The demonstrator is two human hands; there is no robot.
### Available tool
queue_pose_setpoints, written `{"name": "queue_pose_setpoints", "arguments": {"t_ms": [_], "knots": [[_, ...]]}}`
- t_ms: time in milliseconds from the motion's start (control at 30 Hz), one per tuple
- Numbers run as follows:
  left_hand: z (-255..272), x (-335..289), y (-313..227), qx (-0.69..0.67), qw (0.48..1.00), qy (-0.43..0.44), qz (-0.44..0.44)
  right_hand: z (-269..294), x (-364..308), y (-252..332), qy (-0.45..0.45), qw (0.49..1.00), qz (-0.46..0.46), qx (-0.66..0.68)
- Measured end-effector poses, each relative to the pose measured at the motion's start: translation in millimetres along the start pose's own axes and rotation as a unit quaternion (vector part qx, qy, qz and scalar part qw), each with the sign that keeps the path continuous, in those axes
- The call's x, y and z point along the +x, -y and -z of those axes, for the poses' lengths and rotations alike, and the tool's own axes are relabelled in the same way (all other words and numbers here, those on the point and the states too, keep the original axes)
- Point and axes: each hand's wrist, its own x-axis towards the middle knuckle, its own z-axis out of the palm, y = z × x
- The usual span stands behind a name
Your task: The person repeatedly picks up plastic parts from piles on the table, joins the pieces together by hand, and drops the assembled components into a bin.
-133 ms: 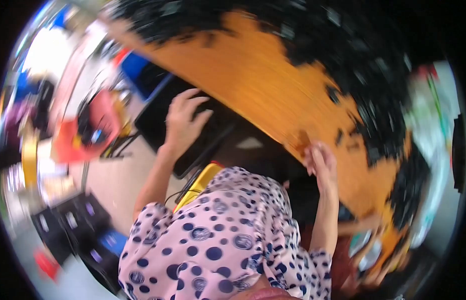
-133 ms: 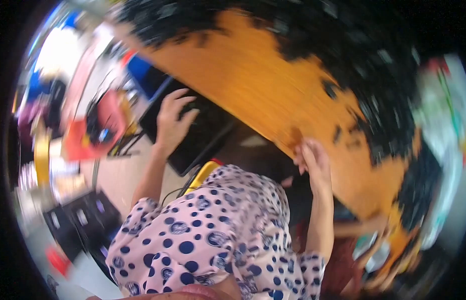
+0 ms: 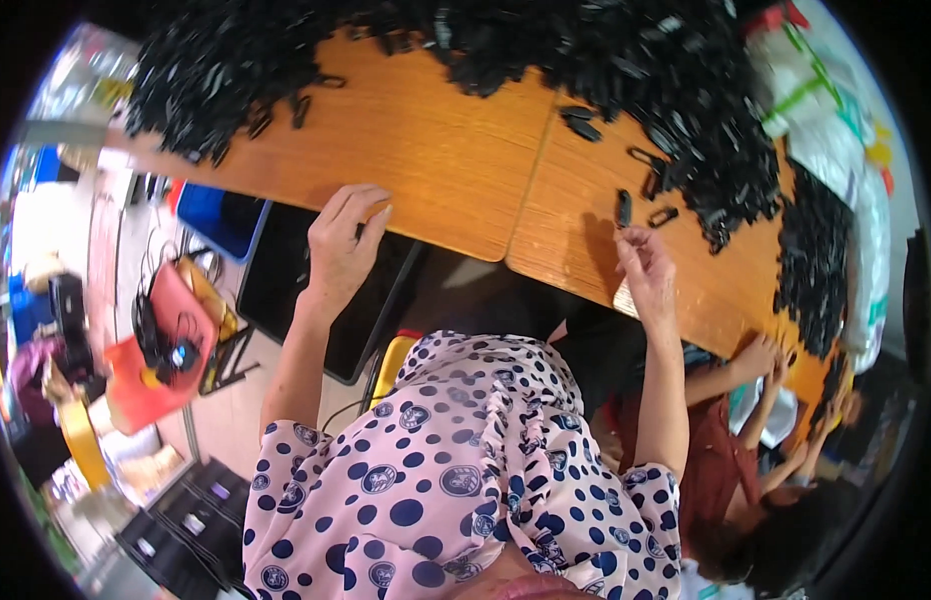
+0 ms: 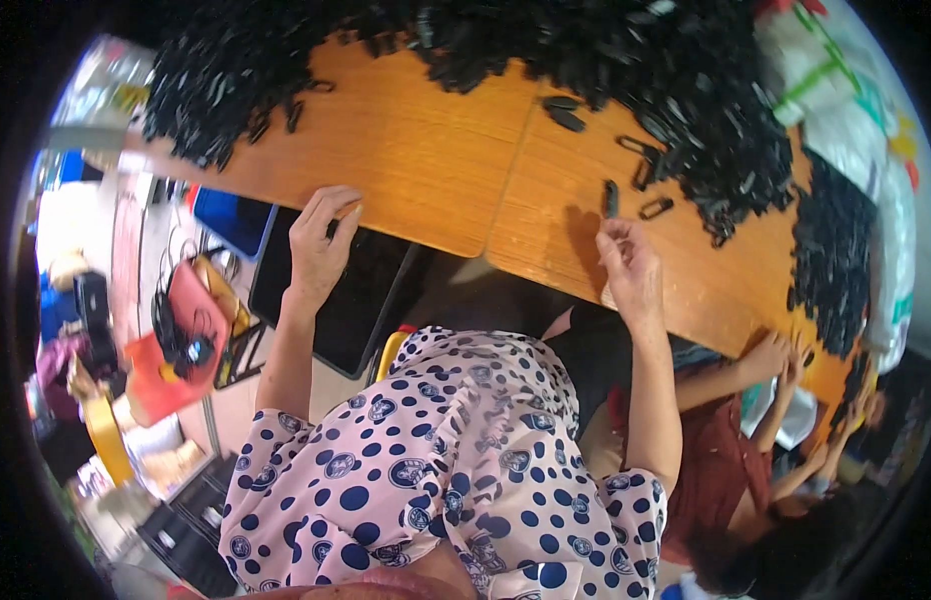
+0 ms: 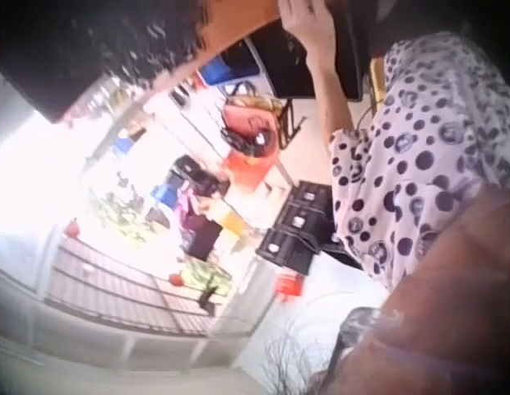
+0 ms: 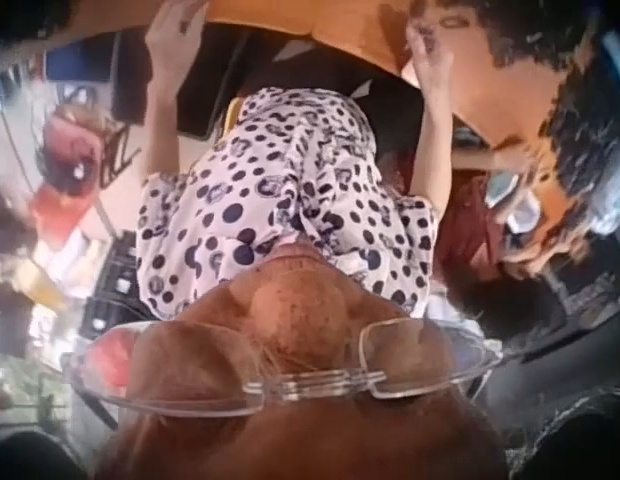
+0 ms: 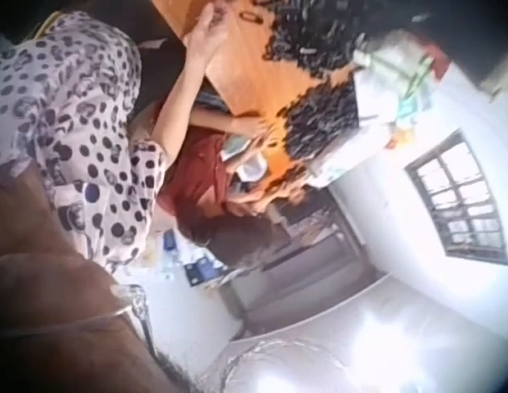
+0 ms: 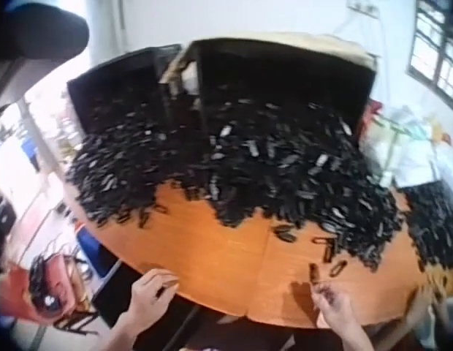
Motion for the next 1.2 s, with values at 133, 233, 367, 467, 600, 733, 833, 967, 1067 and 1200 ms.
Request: {"name": "queue_pose_setpoints", "arguments": {"t_ms": [133, 233, 367, 467, 600, 733, 833, 967, 1067, 1200], "knots": [[-54, 47, -51, -0.040, 0.987, 0.143, -0.064, 28, -27, 2, -0.119, 0.959, 0.095, -0.239], [-117, 96, -59, -0.045, 0.976, 0.164, -0.138, 29, -16, -4, -0.104, 0.961, 0.111, -0.230], [-176, 124, -78, 0.043, 0.955, 0.221, -0.192, 23, -10, -11, -0.079, 0.969, 0.094, -0.215], [-196, 128, -80, 0.140, 0.921, 0.223, -0.286, 22, -4, -3, -0.096, 0.962, 0.096, -0.237], [-195, 125, -76, 0.192, 0.904, 0.241, -0.295, 29, -8, -11, -0.115, 0.952, 0.091, -0.270], [-174, 108, -78, 0.156, 0.911, 0.274, -0.265, 26, -10, -8, -0.111, 0.942, 0.100, -0.299], [-163, 91, -71, 0.155, 0.907, 0.313, -0.236, 14, 2, -5, -0.130, 0.940, 0.150, -0.276], [-149, 73, -66, -0.043, 0.952, 0.302, -0.035, 9, 14, 4, -0.021, 0.925, 0.177, -0.336], [-128, 64, -65, -0.340, 0.842, 0.362, 0.211, 10, 27, -10, 0.067, 0.913, 0.199, -0.350], [-111, 38, -79, -0.565, 0.710, 0.316, 0.278, 15, 22, -12, 0.118, 0.924, 0.190, -0.309]]}}
